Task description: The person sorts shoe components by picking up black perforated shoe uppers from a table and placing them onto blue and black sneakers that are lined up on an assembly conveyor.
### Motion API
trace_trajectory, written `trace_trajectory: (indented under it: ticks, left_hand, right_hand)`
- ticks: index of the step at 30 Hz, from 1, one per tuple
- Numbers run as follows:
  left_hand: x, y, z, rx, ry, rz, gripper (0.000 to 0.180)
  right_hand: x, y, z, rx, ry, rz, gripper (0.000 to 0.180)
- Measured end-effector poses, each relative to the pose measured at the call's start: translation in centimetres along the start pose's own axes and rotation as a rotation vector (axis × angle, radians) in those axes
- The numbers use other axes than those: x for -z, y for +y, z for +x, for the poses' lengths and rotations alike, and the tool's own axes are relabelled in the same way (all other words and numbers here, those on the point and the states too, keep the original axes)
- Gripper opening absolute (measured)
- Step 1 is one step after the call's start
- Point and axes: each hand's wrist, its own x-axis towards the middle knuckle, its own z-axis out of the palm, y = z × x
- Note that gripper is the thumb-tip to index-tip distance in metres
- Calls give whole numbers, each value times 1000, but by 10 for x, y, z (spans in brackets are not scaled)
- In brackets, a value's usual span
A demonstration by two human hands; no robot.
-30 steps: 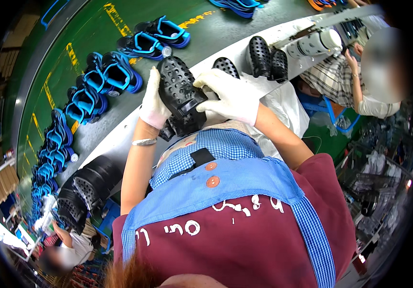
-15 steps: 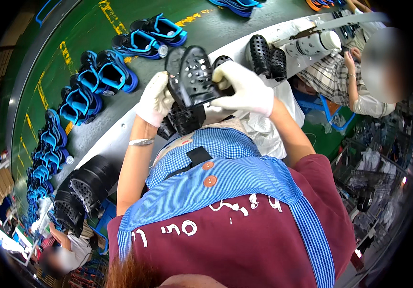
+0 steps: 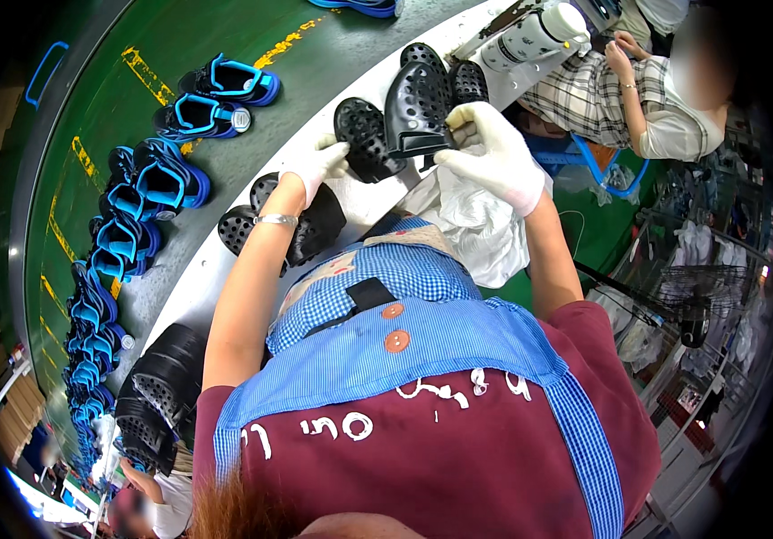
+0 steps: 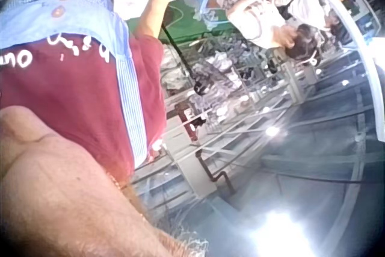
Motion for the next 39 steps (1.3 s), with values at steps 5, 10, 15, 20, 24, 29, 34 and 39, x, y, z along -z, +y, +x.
trace_trajectory:
  ticks: [5,10,15,20,24,29,34,39]
  left_hand:
    - [1,17,-11,-204,170,50,62]
    - [13,55,-72,-103,-351,-876,44]
    - [44,33,-93,-298,152,-936,34]
    - [72,24,-112,-566,514,-831,40]
    - [105,7,-117,-537,649,-847,43]
    - [139,-14,-128,-510,745,-590,43]
    - [203,-58,-143,-512,980,325,27]
    - [283,-69,-140,-412,1080,784,45]
  right_hand:
    - [-20,-4,9,130,-81,-133,44]
    - [-69,-28,34,295,-274,-61,45]
    - [-128,-70,52,53,-430,-98,58]
    - [-194,-86,60,165,-365,-110,58]
    - [-229,-102,64,192,-380,-174,53]
    - [-268,-117,78,259,-387,-246,40]
    - [-278,-119,102,244,-429,-479,38]
    - [-306,-138,116,285,-528,-589,42]
